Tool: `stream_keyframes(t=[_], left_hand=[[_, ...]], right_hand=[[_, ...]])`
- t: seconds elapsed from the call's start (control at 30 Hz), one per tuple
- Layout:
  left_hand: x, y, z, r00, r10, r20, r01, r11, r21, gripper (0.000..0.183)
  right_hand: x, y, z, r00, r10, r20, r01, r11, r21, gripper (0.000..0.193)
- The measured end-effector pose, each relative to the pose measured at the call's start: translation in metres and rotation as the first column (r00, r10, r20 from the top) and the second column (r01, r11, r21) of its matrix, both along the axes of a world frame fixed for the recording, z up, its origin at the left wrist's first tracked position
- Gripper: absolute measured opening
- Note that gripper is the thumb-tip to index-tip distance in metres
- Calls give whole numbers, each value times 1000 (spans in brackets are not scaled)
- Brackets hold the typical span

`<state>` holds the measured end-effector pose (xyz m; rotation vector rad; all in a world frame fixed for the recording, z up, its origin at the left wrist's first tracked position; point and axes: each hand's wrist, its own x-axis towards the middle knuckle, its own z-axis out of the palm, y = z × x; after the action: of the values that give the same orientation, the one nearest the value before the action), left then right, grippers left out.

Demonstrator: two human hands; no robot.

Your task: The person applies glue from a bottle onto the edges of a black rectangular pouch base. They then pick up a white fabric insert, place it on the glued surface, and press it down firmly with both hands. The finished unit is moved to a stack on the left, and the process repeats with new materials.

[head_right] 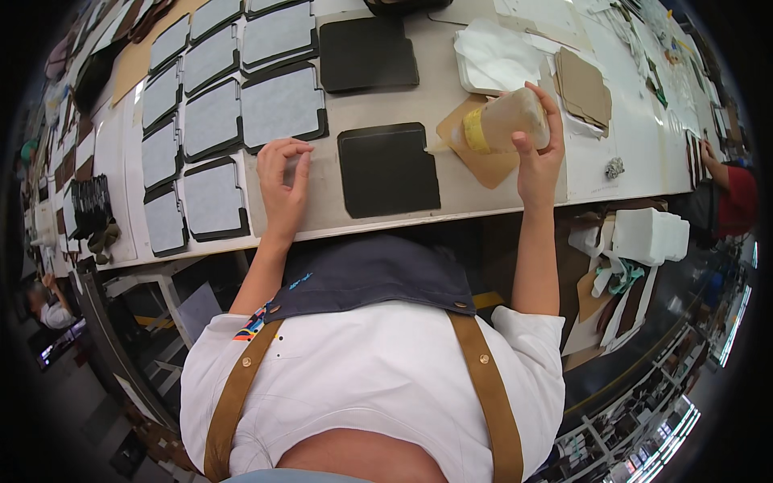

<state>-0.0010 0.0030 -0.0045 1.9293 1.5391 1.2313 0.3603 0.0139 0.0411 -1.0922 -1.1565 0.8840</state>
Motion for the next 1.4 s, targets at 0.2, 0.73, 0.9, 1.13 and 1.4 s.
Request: stream_keyframes(t=[0.2, 0.73, 0.9, 1.13, 1.4], left_hand=[[0, 0, -1, 1000, 4, 5, -4, 1000, -1, 7], [1, 0, -1, 1000, 5, -17, -5, 1000, -8, 7], [1, 0, 0, 1000, 10, -11, -10, 1000, -11, 6], [1, -1, 2, 999, 8, -47, -8, 1000, 3, 7], [1, 0, 2, 998, 4, -55, -4, 1000, 7, 6]], right_hand=[[-4, -10, 8, 999, 27, 23, -26, 1000, -11, 85], [2, -25, 12, 999, 29, 40, -28, 1000, -4, 90], [8, -34, 10, 995, 32, 98, -25, 997, -66, 100], [0, -34, 8, 998, 10, 61, -6, 998, -63, 104], [4, -35, 3, 995, 23, 102, -15, 997, -70, 106]])
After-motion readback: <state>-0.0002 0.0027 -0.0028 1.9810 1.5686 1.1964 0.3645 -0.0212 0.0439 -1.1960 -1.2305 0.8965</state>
